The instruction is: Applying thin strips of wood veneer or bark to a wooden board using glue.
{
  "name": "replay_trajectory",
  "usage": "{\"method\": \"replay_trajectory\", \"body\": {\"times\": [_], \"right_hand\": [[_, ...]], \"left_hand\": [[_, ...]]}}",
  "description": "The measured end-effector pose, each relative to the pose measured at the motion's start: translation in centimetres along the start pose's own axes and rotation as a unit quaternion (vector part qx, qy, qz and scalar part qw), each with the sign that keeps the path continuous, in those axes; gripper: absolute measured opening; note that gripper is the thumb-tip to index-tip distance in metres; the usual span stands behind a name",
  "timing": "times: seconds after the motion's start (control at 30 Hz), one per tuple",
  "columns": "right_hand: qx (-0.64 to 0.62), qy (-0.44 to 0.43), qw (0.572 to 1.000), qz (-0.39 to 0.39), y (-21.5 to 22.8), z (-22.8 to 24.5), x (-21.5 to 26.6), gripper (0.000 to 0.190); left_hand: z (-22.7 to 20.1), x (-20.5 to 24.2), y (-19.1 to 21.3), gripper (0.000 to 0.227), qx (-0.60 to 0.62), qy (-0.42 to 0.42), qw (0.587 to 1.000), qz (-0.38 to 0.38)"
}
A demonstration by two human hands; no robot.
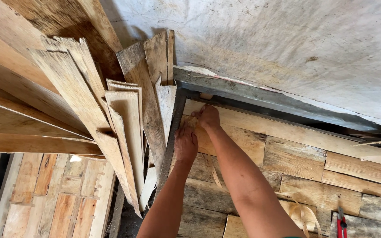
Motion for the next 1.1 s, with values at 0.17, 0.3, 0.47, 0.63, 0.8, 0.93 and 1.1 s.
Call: {"method": "replay_trajectory", "body": {"times": [0.17, 0.3, 0.47, 0.63, 0.8, 0.93, 1.1], "right_hand": [[-0.025, 0.014, 0.999, 0.017, 1.6, 2.2, 2.1, 0.036], [-0.017, 0.154, 0.988, -0.029, 1.4, 1.7, 2.7, 0.022], [-0.129, 0.159, 0.978, -0.04, 2.7, 0.9, 6.7, 0.024], [-0.209, 0.164, 0.964, -0.02, 2.0, -1.4, 10.3, 0.034], [-0.316, -0.036, 0.946, 0.064, 2.6, -1.3, 18.9, 0.028], [-0.473, -0.017, 0.88, 0.047, 1.0, -5.8, 21.5, 0.023], [-0.526, -0.071, 0.847, 0.009, 2.4, -10.0, 26.4, 0.019]], "left_hand": [[-0.2, -0.4, 1.3, 0.018, 0.032, 0.02, 0.999, 0.0], [0.5, -0.1, 1.5, 0.014, 0.07, 0.053, 0.996, -0.002], [2.0, 1.2, 1.2, 0.018, 0.15, 0.11, 0.982, 0.014], [2.1, 3.7, 1.5, 0.023, 0.249, 0.147, 0.957, 0.018], [1.4, 7.9, -1.9, 0.018, 0.411, 0.189, 0.887, 0.093], [-0.7, 11.7, -1.5, 0.016, 0.496, 0.18, 0.843, 0.108], [-3.8, 15.6, 0.6, 0.015, 0.473, 0.163, 0.853, 0.152]]}}
Point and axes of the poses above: each hand's wrist, its own x-axis away from the middle knuckle, its own y-axis out of the back of the hand, z = x × y, the point moved 10 cm from there along -x, towards the middle knuckle, and after that the axes turned 7 degrees about -x, right-handed, at the moved point
